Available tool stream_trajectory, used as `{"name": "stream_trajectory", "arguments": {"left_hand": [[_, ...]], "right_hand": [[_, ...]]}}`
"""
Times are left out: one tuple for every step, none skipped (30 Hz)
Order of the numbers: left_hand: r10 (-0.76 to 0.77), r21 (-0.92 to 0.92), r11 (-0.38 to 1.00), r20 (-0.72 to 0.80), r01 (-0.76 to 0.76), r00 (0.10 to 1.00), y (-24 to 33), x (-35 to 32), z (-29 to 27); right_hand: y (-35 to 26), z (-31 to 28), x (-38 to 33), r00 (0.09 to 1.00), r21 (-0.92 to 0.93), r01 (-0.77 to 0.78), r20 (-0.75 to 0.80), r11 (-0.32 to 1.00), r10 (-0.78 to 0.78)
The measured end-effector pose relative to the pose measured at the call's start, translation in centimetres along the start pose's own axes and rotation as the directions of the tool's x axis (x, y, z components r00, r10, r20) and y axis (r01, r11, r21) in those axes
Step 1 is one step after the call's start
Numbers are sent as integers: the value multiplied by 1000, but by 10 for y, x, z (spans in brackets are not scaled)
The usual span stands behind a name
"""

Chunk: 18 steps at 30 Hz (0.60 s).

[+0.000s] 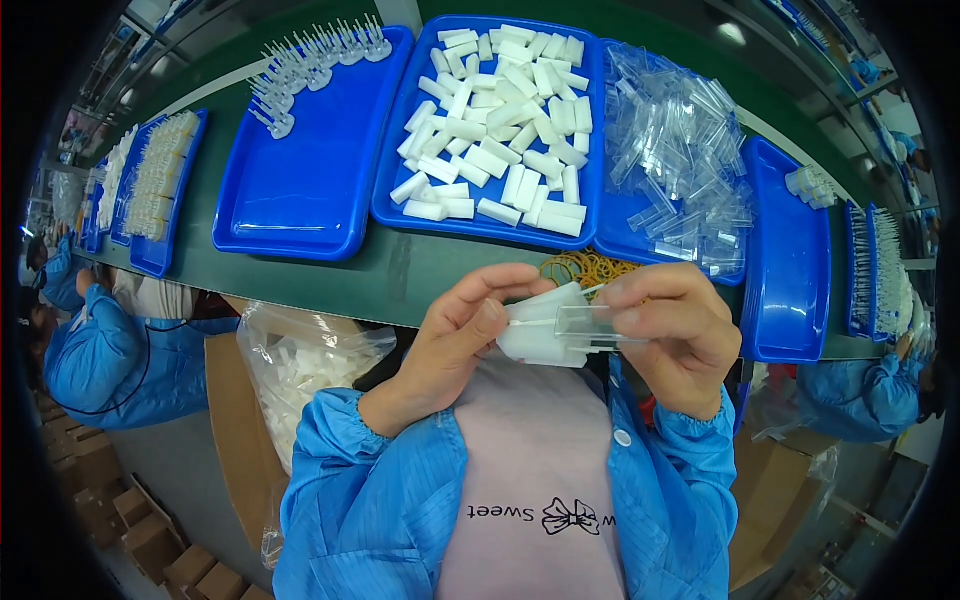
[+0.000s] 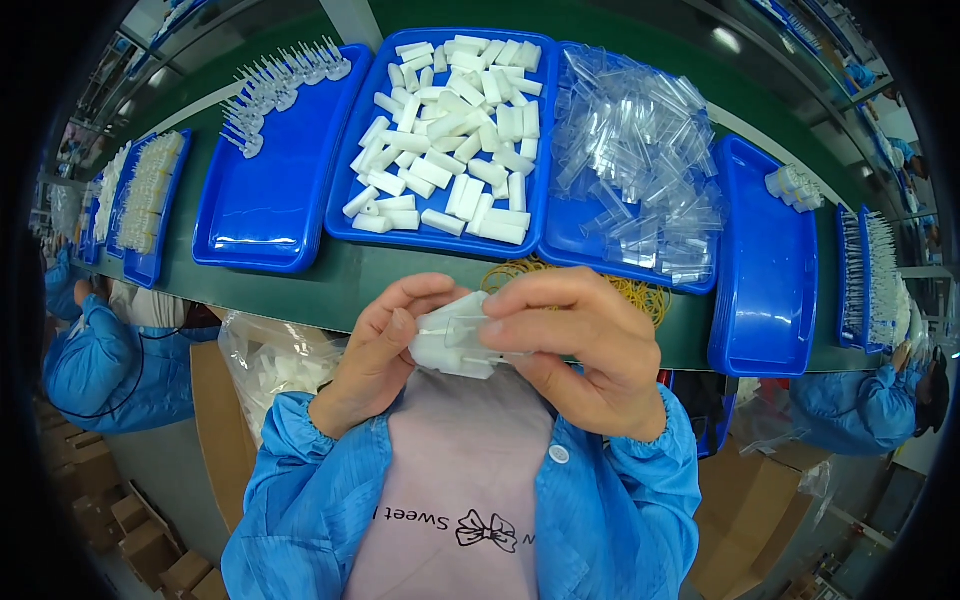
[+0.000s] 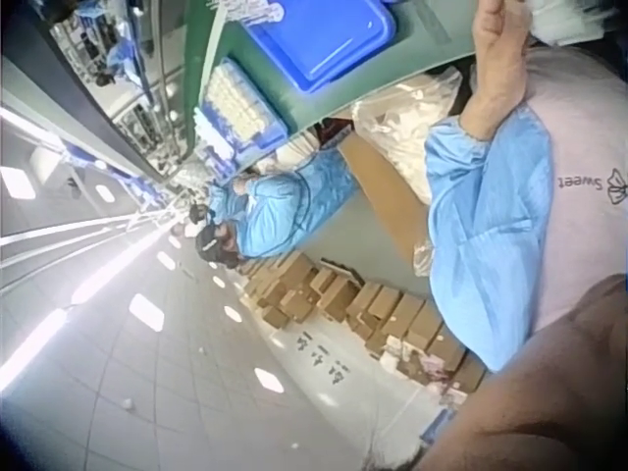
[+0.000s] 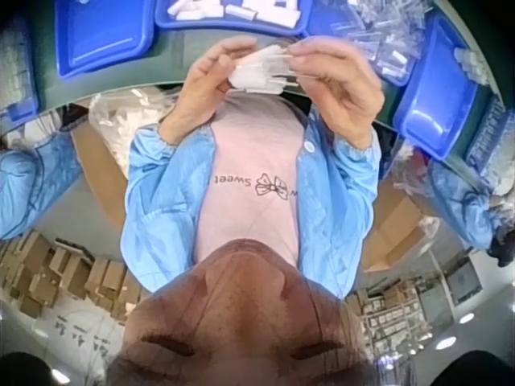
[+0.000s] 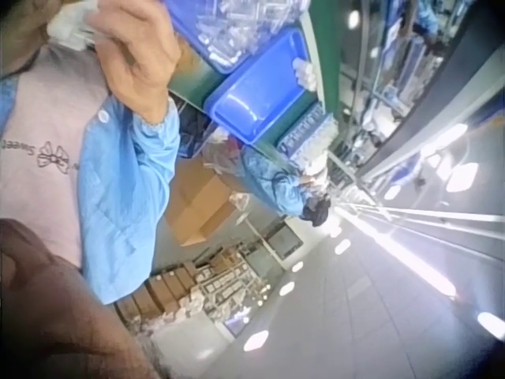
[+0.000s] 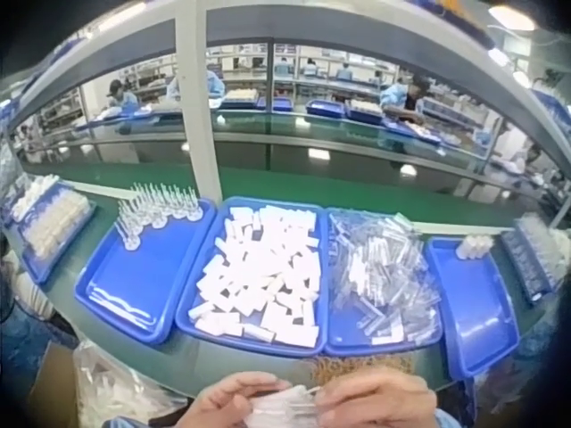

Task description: The person assembles components by inserting foam pieces onto plastic bases, sliding clear plastic sleeves over them, securing the bundles with rubber bands, and placing the finished units onto a tray.

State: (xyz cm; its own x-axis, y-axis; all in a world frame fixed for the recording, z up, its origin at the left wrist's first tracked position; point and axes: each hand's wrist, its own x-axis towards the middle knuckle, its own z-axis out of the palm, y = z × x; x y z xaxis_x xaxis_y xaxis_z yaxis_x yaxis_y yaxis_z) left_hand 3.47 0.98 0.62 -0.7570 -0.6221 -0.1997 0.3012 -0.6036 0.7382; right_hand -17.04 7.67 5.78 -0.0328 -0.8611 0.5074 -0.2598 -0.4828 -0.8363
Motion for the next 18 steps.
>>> {"name": "stream_trajectory", "arguments": {"left_hand": [[26, 8, 1000, -31, -26, 999, 0, 0, 2], [28, 5, 1000, -32, -28, 999, 0, 1, 1], [43, 32, 999, -10, -43, 999, -1, 0, -1], [57, 57, 997, 12, -57, 998, -2, 0, -3], [57, 55, 997, 8, -58, 998, -3, 0, -4], [55, 44, 997, 21, -56, 998, -4, 1, -5], [52, 34, 998, 34, -53, 998, -5, 1, -5], [53, 33, 998, 29, -54, 998, -5, 0, -5], [28, 31, 999, -7, -27, 1000, -4, 1, -3], [2, 29, 1000, -43, -1, 999, -4, 1, -3], [3, 29, 1000, -44, -2, 999, -5, 2, -4], [4, 47, 999, -64, -1, 998, -7, 2, -6], [5, 65, 998, -83, 0, 997, -9, 3, -7], [6, 67, 998, -83, 0, 997, -10, 3, -7], [159, 222, 964, -53, -144, 986, -11, 4, -6], [303, 366, 887, 1, -282, 953, -12, 4, -6], [300, 367, 887, 5, -281, 954, -10, 4, -5], [330, 407, 857, 38, -316, 943, -7, 2, -3]], "right_hand": [[0, -1, 0, 1000, -7, 6, 22, 1000, -6], [0, -2, -1, 1000, -8, 7, 25, 1000, -6], [0, -3, -3, 999, -1, 29, 41, 1000, -29], [0, -4, -4, 997, 6, 52, 57, 999, -52], [-1, -5, -5, 997, 9, 50, 61, 999, -50], [-2, -5, -7, 995, -29, 80, 64, 996, -78], [-3, -5, -8, 992, -66, 111, 68, 992, -107], [-3, -2, -9, 988, -100, 148, 60, 984, -143], [-3, -1, -9, 988, -99, 149, 63, 984, -143], [-4, 0, -10, 984, -146, 171, 71, 974, -162], [-4, 1, -11, 980, -193, 194, 78, 962, -182], [-5, 3, -13, 980, -246, 196, 62, 949, -187], [-5, 4, -14, 980, -246, 198, 61, 949, -188], [-4, 5, -15, 983, -270, 183, 37, 945, -180], [-4, 5, -16, 985, -296, 166, 9, 941, -171], [-3, 4, -15, 985, -298, 164, 5, 940, -170], [-3, 4, -14, 984, -319, 165, -7, 933, -176], [-3, 3, -14, 983, -336, 166, -18, 927, -182]]}}
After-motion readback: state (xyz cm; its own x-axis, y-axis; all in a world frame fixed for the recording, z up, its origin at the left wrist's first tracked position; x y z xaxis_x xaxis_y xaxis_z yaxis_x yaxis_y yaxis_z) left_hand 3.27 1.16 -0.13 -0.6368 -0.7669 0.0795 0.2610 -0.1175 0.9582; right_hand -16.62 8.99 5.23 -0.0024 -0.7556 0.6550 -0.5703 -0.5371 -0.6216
